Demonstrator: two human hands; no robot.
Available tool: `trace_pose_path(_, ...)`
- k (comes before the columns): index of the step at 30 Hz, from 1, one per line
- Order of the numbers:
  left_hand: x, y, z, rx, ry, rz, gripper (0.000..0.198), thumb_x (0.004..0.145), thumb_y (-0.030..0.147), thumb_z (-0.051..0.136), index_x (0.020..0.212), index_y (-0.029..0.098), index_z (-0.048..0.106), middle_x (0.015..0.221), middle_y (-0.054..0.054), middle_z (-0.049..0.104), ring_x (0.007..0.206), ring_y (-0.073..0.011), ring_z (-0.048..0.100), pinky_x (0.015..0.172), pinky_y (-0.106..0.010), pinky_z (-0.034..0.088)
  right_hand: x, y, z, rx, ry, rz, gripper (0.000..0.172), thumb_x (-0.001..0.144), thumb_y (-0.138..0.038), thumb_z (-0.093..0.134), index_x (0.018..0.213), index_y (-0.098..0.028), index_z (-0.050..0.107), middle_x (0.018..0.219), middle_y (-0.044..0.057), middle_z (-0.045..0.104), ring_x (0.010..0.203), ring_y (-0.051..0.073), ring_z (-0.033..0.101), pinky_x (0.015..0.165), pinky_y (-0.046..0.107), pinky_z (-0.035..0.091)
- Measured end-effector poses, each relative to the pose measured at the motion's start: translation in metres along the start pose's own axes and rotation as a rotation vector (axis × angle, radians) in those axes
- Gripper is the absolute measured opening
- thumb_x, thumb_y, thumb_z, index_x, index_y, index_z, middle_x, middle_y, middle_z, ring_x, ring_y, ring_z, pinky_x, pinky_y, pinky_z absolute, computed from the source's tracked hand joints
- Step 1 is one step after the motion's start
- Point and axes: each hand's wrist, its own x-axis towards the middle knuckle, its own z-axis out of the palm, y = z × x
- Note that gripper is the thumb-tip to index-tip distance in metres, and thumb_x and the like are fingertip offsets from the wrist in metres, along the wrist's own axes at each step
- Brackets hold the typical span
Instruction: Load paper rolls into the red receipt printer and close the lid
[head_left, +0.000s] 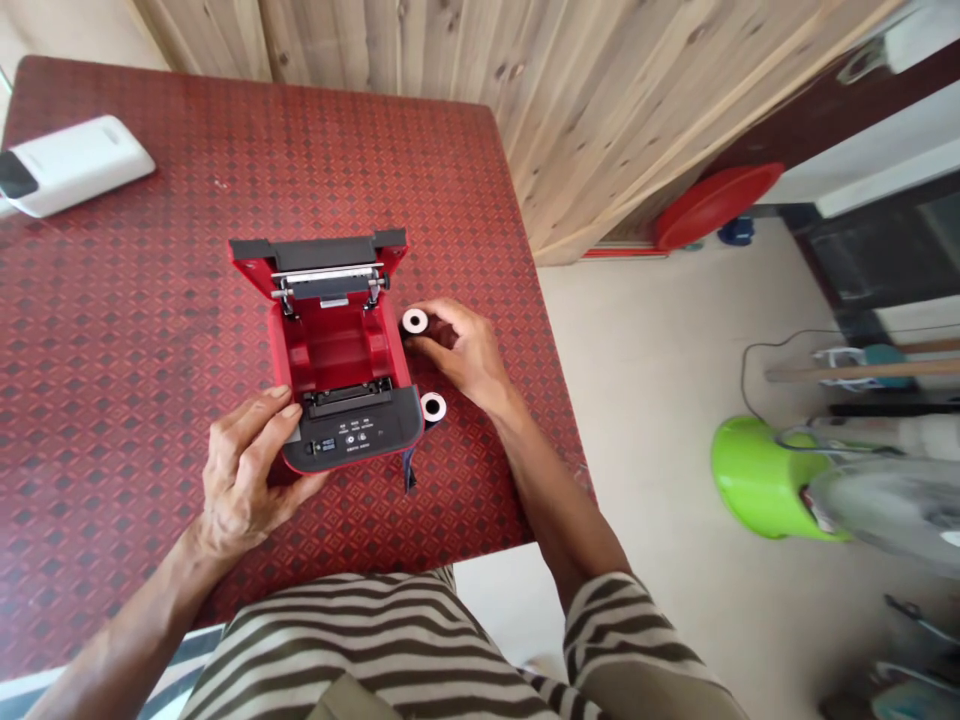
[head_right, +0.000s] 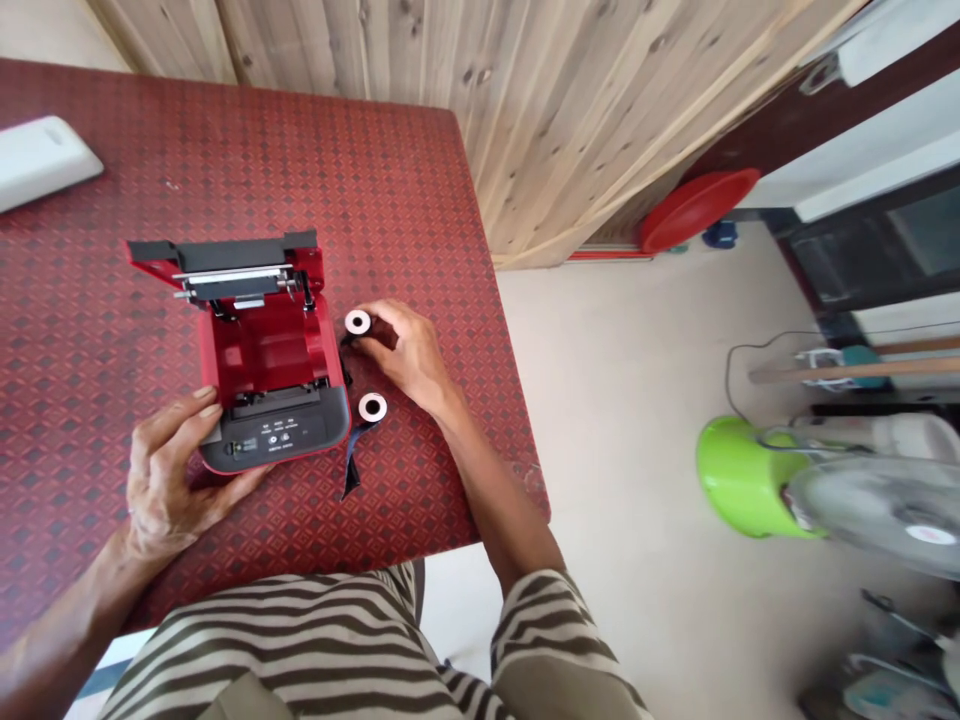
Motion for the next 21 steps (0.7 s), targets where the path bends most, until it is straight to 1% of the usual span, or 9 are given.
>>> trace_pose_path(2,-0.001,-0.002,0.001,-0.005,0.021,0.052,0.084,0.082,0.034,0.086,0.153,0.021,0.044,0.143,-0.015,0.063,0.125,-0.0314,0.067,0.102,-0.047,0.064,-0.006,-0.027,-0.017,-0.031,0.021,-0.039,0.022,0.091,-0.023,0.072,0.113,-0.024,0.072,0.111,0.004,0.076,0.099,0.022,0.071,0.093,0.042,0.057)
trace_pose_path(4,-0.002,-0.003,0.002,-0.016,0.030,0.080,0.090,0.078,0.032,0.090,0.154,0.015,0.044,0.140,-0.020,0.063,0.127,-0.0326,0.066,0.104,-0.047,0.062,-0.012,-0.062,-0.036,-0.102,-0.073,-0.172,0.028,0.095,-0.024,0.069,0.123,-0.026,0.069,0.119,0.004,0.074,0.107,0.023,0.069,0.096,0.042,0.055)
trace_pose_path(5,-0.002,-0.004,0.003,-0.023,0.027,0.075,0.090,0.078,0.031,0.089,0.154,0.015,0.044,0.140,-0.020,0.063,0.129,-0.0327,0.065,0.105,-0.047,0.061,-0.013,-0.080,-0.041,-0.137,-0.131,-0.261,0.029,0.097,-0.024,0.067,0.126,-0.026,0.068,0.121,0.004,0.073,0.110,0.024,0.068,0.098,0.043,0.054)
trace_pose_path(7,-0.003,-0.004,0.003,-0.031,0.025,0.064,0.089,0.080,0.032,0.088,0.155,0.017,0.043,0.142,-0.020,0.062,0.130,-0.0324,0.064,0.107,-0.046,0.059,-0.012,-0.111,-0.040,-0.233,-0.253,-0.387,0.030,0.100,-0.022,0.064,0.130,-0.024,0.065,0.121,0.005,0.073,0.113,0.023,0.066,0.101,0.042,0.053)
trace_pose_path(9,-0.003,-0.003,0.002,-0.031,0.018,0.058,0.089,0.081,0.033,0.087,0.156,0.018,0.041,0.141,-0.019,0.062,0.130,-0.0323,0.064,0.107,-0.045,0.058,-0.006,-0.128,-0.024,-0.401,-0.332,-0.428,0.024,0.103,-0.014,0.058,0.125,-0.018,0.065,0.117,0.008,0.073,0.112,0.023,0.064,0.101,0.042,0.053)
trace_pose_path(12,-0.004,-0.003,0.002,-0.026,-0.002,0.055,0.092,0.078,0.031,0.088,0.156,0.018,0.041,0.139,-0.019,0.063,0.129,-0.0324,0.064,0.107,-0.045,0.058,0.010,-0.135,0.008,-0.660,-0.491,-0.356,0.022,0.105,-0.007,0.048,0.116,-0.012,0.067,0.109,0.012,0.074,0.108,0.025,0.065,0.093,0.039,0.054)
trace_pose_path(15,-0.005,-0.003,0.001,-0.032,-0.002,0.054,0.093,0.077,0.028,0.089,0.156,0.016,0.042,0.139,-0.019,0.062,0.129,-0.0327,0.064,0.107,-0.045,0.057,0.025,-0.134,0.028,-0.799,-0.623,-0.252,0.029,0.106,-0.005,0.042,0.118,-0.009,0.068,0.107,0.015,0.075,0.104,0.026,0.068,0.085,0.037,0.053)
trace_pose_path(17,-0.005,-0.003,0.001,-0.035,0.001,0.054,0.093,0.077,0.027,0.089,0.156,0.015,0.042,0.139,-0.020,0.062,0.129,-0.0330,0.064,0.107,-0.045,0.057,0.032,-0.133,0.033,-0.822,-0.644,-0.236,0.032,0.105,-0.003,0.041,0.117,-0.009,0.070,0.104,0.017,0.076,0.099,0.026,0.070,0.082,0.036,0.052)
trace_pose_path(21,-0.005,-0.002,0.001,-0.039,-0.004,0.054,0.093,0.076,0.026,0.090,0.155,0.014,0.042,0.139,-0.021,0.062,0.129,-0.0332,0.063,0.107,-0.046,0.057,0.038,-0.130,0.037,-0.818,-0.614,-0.241,0.033,0.102,-0.003,0.043,0.107,-0.012,0.075,0.099,0.017,0.077,0.095,0.027,0.071,0.084,0.039,0.052)
